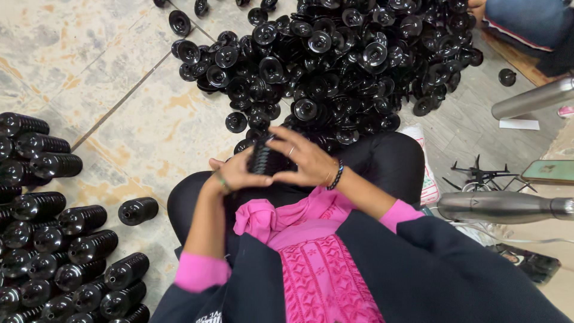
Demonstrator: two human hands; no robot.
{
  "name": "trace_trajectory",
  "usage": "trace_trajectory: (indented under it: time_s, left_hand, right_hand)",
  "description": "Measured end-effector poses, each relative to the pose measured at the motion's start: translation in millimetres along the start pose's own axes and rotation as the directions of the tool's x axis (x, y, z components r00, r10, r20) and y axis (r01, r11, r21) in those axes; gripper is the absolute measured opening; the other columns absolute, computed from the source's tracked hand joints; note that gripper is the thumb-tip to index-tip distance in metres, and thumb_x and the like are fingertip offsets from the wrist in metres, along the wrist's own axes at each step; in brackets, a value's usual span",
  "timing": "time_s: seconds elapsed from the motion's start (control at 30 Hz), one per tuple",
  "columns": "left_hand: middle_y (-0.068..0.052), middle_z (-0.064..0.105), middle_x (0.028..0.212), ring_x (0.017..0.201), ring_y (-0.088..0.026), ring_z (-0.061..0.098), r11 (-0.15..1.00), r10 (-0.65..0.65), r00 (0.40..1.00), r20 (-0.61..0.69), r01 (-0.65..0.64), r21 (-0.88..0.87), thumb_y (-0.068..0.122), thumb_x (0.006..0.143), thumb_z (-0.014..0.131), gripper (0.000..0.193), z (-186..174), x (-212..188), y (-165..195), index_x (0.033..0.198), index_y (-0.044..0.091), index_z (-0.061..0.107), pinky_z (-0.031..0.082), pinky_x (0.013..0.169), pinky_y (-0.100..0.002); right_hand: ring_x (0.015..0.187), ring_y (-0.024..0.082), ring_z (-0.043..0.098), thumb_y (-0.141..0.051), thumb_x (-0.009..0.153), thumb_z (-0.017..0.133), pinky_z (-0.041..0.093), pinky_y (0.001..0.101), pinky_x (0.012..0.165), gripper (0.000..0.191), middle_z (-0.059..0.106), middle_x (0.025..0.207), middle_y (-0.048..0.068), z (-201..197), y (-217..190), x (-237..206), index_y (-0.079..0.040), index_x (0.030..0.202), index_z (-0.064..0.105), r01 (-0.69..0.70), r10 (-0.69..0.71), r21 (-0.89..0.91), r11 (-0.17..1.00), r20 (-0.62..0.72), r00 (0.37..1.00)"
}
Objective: The person sits on the floor among large piles of black plastic components. They pick up parts one at a time, press and stack them together by hand on their lap, and set the assembled stacks down on the floor beside them, repeating this cycle throughout the episode.
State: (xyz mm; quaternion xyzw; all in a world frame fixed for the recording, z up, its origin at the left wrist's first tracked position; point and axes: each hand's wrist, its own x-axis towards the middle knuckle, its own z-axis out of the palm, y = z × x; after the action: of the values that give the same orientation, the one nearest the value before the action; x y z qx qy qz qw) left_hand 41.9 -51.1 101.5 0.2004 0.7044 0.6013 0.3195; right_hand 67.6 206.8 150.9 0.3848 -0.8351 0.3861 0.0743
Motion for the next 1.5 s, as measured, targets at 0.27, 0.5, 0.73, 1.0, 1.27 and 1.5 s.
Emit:
trace_trajectory:
  time_s: [0.27, 0.5, 0.73, 1.0, 1.27, 1.5]
  left_hand:
    - [-0.016, 0.066, 0.110, 0.095, -0.023, 0.065, 0.993, -0.058, 0.465, -0.884, -0.065, -0.100, 0.013, 0.081, 0.092, 0.061, -28, -181, -67, 0.124, -0.011, 0.057, 0.056, 0.092, -0.035]
    - [-0.025, 0.055, 0.140, 0.131, -0.035, 0.058, 0.882, 0.215, 0.067, -0.974, 0.415, 0.223, 0.018, 0.078, 0.097, 0.097, 41, -234, -195, 0.152, -0.009, 0.039, 0.046, 0.115, -0.044]
    - [-0.027, 0.057, 0.138, 0.124, -0.041, 0.061, 0.903, -0.083, -0.236, -0.968, 0.393, -0.173, 0.036, 0.075, 0.092, 0.114, 36, -217, -199, 0.157, -0.006, 0.024, 0.046, 0.110, -0.046]
    - [-0.033, 0.049, 0.137, 0.123, -0.052, 0.050, 0.733, -0.077, -0.468, -0.880, 0.571, -0.368, 0.029, 0.069, 0.096, 0.111, -4, -204, -183, 0.149, -0.007, 0.028, 0.038, 0.104, -0.059]
    - [-0.013, 0.064, 0.122, 0.107, -0.023, 0.063, 0.833, -0.553, -0.070, -0.830, -0.023, -0.553, 0.009, 0.089, 0.077, 0.051, 53, -253, -184, 0.135, 0.000, 0.058, 0.049, 0.091, -0.033]
    - [-0.012, 0.070, 0.110, 0.097, -0.018, 0.069, 0.921, -0.098, 0.315, -0.944, -0.332, -0.206, 0.008, 0.093, 0.071, 0.026, 56, -117, -68, 0.117, -0.001, 0.066, 0.057, 0.090, -0.029]
  right_hand:
    - [0.123, 0.039, 0.059, -0.012, 0.083, 0.078, 0.049, 0.0450, 0.107, 0.053, 0.062, 0.132, 0.020, -47, 100, -35, 0.000, 0.132, 0.061, -0.417, 0.370, -0.192, 0.889, -0.237, 0.898]
    - [0.117, 0.036, 0.056, -0.008, 0.076, 0.079, 0.048, 0.0497, 0.097, 0.048, 0.066, 0.123, 0.010, -42, 206, -49, -0.016, 0.123, 0.071, -0.537, 0.585, -0.565, 0.627, -0.114, 0.803]
    - [0.104, 0.038, 0.060, -0.014, 0.078, 0.084, 0.052, 0.0471, 0.090, 0.028, 0.068, 0.114, 0.006, -27, 188, -54, -0.016, 0.106, 0.076, -0.633, 0.592, -0.505, 0.587, -0.266, 0.761]
    - [0.096, 0.036, 0.068, -0.016, 0.085, 0.081, 0.056, 0.0447, 0.081, 0.024, 0.068, 0.117, 0.012, -14, 162, -77, -0.011, 0.109, 0.077, -0.598, 0.450, -0.303, 0.742, -0.436, 0.780]
    - [0.087, 0.027, 0.071, -0.019, 0.095, 0.078, 0.058, 0.0359, 0.077, 0.027, 0.074, 0.098, 0.009, 7, 150, -95, -0.002, 0.114, 0.069, -0.631, 0.671, 0.233, 0.740, -0.305, 0.676]
    - [0.087, 0.021, 0.074, -0.015, 0.100, 0.065, 0.060, 0.0345, 0.074, 0.009, 0.073, 0.103, 0.005, 47, 103, -77, -0.011, 0.108, 0.062, -0.256, 0.613, 0.945, -0.205, 0.328, 0.719]
